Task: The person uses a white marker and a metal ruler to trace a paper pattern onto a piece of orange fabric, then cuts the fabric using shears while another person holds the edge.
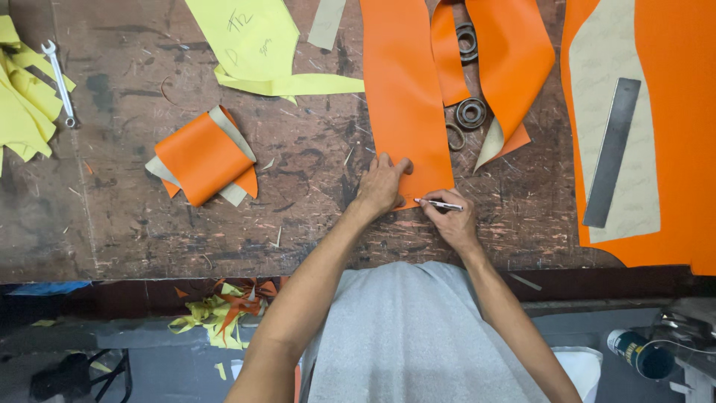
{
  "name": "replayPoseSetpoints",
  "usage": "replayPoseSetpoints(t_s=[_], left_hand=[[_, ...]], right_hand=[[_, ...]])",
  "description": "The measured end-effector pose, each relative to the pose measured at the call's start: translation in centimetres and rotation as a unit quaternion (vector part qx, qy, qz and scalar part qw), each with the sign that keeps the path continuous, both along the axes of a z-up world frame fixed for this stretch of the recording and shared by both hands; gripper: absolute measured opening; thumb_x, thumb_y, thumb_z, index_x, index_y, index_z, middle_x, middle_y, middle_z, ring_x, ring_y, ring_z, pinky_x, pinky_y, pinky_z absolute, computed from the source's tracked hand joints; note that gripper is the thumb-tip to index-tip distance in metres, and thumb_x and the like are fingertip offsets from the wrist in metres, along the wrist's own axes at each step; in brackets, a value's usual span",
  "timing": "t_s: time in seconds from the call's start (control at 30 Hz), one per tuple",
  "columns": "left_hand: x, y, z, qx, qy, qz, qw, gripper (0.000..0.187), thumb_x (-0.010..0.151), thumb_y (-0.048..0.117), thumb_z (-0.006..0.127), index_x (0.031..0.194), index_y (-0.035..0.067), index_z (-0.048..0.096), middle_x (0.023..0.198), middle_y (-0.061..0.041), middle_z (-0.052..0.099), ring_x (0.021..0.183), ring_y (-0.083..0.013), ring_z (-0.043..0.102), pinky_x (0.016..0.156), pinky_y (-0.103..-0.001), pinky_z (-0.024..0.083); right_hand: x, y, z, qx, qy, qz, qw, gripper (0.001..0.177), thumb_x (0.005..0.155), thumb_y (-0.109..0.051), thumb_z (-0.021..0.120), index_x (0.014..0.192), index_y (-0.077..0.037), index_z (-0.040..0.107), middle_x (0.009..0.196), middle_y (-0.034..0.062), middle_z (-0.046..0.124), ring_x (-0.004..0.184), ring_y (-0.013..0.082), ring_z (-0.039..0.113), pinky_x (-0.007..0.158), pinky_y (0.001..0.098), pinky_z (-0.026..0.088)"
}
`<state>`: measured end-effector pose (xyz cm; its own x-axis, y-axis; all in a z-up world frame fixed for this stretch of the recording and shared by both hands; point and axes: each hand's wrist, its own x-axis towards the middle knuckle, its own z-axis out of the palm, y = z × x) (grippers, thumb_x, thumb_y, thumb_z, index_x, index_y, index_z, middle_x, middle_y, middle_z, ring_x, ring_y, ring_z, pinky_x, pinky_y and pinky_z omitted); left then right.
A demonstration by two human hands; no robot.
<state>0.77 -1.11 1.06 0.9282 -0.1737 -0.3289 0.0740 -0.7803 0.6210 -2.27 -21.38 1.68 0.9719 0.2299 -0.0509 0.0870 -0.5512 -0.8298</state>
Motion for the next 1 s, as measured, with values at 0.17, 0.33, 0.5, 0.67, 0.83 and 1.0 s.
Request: replayPoseSetpoints(t_s=[0.17,0.33,0.5,0.67,0.83,1.0], left_hand=[[-0.1,0.1,0.0,0.002,-0.005,-0.001,1.0,0.077,0.061,0.011,0.093,0.127,0.023,0.055,0.126,-0.015,0.049,0.12,-0.0386,0.052,0.097,-0.053,0.05],[0.0,0.1,0.4,-0.005,0.011,-0.006,1.0,0.079,0.061,0.012,0.093,0.128,0.023,0.055,0.126,-0.015,0.05,0.125,-0.0366,0.051,0.098,-0.053,0.05],[0.2,-0.4,0.4,0.033,0.001,-0.015,0.999,0.077,0.062,0.011,0.092,0.129,0.023,0.054,0.128,-0.017,0.048,0.126,-0.0403,0.048,0.097,-0.055,0.048],[0.3,-2.2,-0.4,0.098,-0.07,-0.062,0.991,0.068,0.072,0.01,0.085,0.132,0.02,0.058,0.123,-0.018,0.052,0.118,-0.0385,0.053,0.099,-0.055,0.047],[-0.1,-2.6,-0.6,0.027,-0.083,-0.124,0.989,0.062,0.078,0.004,0.073,0.132,0.032,0.062,0.117,-0.012,0.056,0.109,-0.0325,0.057,0.088,-0.049,0.049],[0.1,-2.4,-1.4,0.006,-0.107,-0.113,0.988,0.055,0.083,0.008,0.07,0.131,0.033,0.064,0.115,-0.01,0.058,0.108,-0.0306,0.058,0.087,-0.048,0.049]], right_hand=[[-0.2,-0.2,-0.4,0.005,-0.012,-0.013,1.0,0.012,0.088,-0.013,0.079,0.098,-0.005,0.078,0.09,0.008,0.075,0.079,0.0147,0.071,0.068,0.0277,0.056],[0.4,-1.0,-0.2,-0.021,-0.013,-0.006,1.0,0.012,0.087,-0.01,0.081,0.094,-0.002,0.076,0.085,0.0079,0.074,0.074,0.0134,0.07,0.066,0.0269,0.054],[0.7,-2.0,0.4,0.049,0.033,-0.035,0.998,0.013,0.091,-0.013,0.077,0.102,-0.005,0.077,0.086,0.0025,0.075,0.076,0.0077,0.067,0.065,0.0216,0.053],[1.1,-2.1,0.6,-0.004,0.035,-0.043,0.998,0.014,0.091,-0.014,0.078,0.103,-0.006,0.079,0.083,0.0023,0.075,0.07,0.0079,0.064,0.06,0.0224,0.05],[1.0,-1.9,1.1,0.002,0.007,-0.025,1.0,0.014,0.09,-0.013,0.077,0.102,-0.007,0.079,0.085,0.002,0.075,0.071,0.0071,0.067,0.06,0.0218,0.052],[0.9,-2.0,0.9,-0.017,0.003,-0.014,1.0,0.011,0.09,-0.011,0.078,0.1,-0.005,0.079,0.08,0.0041,0.075,0.07,0.0086,0.069,0.06,0.0231,0.052]])
